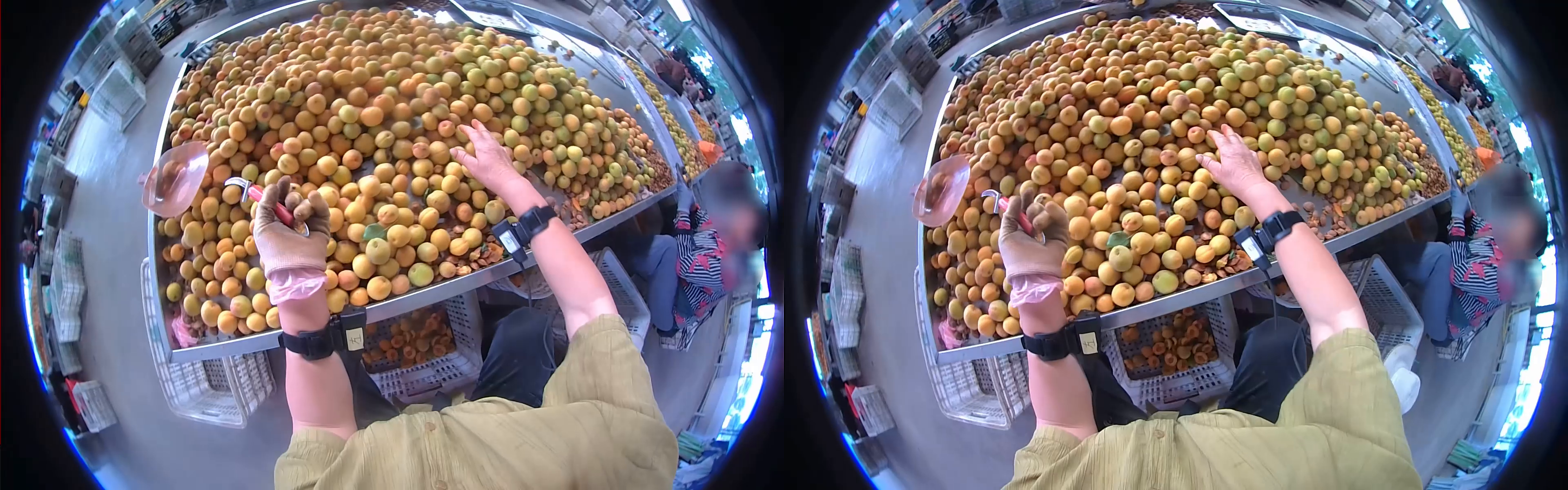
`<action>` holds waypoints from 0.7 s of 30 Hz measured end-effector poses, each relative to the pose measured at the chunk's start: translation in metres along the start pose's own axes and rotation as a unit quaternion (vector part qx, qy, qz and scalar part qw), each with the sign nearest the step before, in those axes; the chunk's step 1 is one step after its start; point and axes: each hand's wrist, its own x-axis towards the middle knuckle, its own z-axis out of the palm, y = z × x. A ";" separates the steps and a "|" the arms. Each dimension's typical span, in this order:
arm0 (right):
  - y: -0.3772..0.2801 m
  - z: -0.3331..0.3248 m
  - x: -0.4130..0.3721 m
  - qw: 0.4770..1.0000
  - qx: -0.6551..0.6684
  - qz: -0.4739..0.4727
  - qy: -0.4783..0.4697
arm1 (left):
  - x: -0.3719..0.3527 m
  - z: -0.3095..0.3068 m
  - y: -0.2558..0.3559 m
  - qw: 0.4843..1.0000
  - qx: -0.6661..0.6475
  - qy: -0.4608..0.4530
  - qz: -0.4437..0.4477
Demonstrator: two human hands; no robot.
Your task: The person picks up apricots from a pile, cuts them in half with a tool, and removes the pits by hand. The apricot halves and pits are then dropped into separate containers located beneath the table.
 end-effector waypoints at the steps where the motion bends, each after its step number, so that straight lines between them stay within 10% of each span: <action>1: -0.006 0.007 0.001 0.999 -0.043 0.010 -0.015 | 0.002 -0.001 0.005 1.000 -0.017 0.001 0.002; 9: -0.045 -0.029 -0.086 0.966 -0.187 -0.101 -0.149 | 0.001 -0.002 0.038 0.997 -0.057 -0.011 0.048; 21: -0.149 0.038 -0.099 0.899 -0.016 -0.436 -0.047 | -0.005 -0.027 0.089 0.984 -0.112 -0.078 0.112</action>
